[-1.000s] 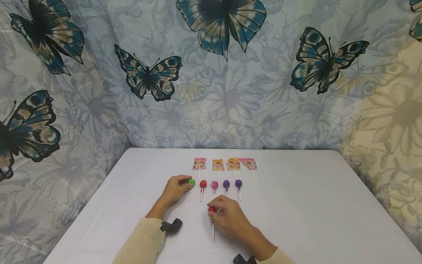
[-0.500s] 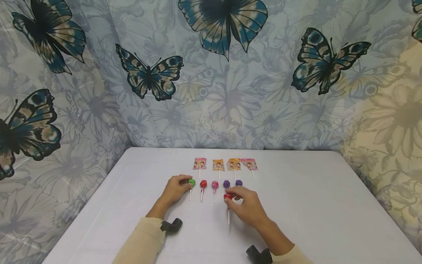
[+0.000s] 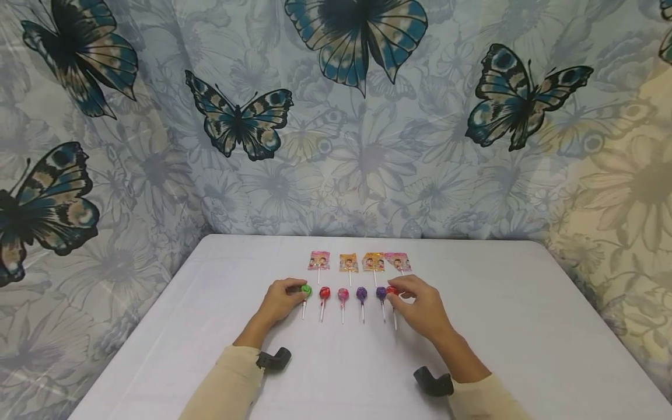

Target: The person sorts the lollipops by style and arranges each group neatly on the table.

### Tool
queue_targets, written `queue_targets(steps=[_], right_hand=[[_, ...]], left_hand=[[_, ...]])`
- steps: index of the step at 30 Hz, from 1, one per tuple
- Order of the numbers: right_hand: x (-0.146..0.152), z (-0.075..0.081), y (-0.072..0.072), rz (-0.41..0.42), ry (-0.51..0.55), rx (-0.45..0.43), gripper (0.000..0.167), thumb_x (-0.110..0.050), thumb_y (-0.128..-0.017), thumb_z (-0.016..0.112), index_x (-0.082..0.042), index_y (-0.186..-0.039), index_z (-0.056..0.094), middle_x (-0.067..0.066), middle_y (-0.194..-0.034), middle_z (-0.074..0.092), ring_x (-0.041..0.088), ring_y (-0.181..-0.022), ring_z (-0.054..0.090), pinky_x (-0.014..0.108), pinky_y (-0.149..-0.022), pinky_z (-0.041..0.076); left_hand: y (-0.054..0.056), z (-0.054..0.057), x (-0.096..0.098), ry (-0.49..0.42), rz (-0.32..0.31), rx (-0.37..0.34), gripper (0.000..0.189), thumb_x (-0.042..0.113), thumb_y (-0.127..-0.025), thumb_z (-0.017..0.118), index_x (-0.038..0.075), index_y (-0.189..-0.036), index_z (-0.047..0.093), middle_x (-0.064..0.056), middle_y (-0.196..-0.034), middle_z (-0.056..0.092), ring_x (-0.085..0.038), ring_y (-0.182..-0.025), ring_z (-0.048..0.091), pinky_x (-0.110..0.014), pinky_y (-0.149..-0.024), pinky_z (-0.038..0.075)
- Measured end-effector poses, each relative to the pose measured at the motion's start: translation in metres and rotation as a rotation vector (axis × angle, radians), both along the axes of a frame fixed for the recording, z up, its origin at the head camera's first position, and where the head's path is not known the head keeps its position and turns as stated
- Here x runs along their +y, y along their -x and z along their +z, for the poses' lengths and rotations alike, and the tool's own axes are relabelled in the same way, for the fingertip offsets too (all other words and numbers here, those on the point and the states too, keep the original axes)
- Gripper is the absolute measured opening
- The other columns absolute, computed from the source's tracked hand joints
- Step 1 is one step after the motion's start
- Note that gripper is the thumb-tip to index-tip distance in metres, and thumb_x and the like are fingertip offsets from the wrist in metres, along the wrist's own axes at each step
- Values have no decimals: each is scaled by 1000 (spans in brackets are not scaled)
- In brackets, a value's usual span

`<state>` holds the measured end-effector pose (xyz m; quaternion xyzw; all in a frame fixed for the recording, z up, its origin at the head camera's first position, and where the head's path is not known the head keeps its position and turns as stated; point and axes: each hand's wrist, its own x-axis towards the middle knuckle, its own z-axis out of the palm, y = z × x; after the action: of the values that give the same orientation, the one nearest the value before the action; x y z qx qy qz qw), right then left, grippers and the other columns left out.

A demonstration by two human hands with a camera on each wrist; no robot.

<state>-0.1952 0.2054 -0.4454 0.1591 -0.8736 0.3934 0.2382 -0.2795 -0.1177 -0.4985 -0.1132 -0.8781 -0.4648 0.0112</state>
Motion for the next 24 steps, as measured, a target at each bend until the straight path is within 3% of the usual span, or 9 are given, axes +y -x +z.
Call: queue_targets(steps=[10, 16, 24], right_hand=[[16, -7, 15, -26, 20, -94, 25, -5, -85, 74, -1, -109, 71, 4, -92, 71, 22, -80, 67, 26, -66, 51], [21, -15, 26, -65, 17, -172, 27, -9, -87, 73, 1, -111, 70, 6, -92, 71, 22, -82, 66, 29, -70, 50], [25, -26, 33, -78, 25, -258, 28, -12, -89, 71, 3, -112, 69, 8, -94, 72, 26, -87, 67, 36, -73, 52]], left_hand=[[2, -2, 1, 7, 0, 14, 29, 11, -88, 71, 8, -116, 70, -6, -113, 64, -23, -104, 57, -42, -90, 46], [0, -2, 0, 3, -16, 49, 28, 10, -87, 71, 6, -115, 70, -8, -112, 64, -25, -105, 58, -44, -90, 46], [1, -2, 0, 6, -11, 37, 28, 10, -87, 71, 8, -115, 71, -7, -113, 64, -25, -107, 58, -43, -92, 45]])
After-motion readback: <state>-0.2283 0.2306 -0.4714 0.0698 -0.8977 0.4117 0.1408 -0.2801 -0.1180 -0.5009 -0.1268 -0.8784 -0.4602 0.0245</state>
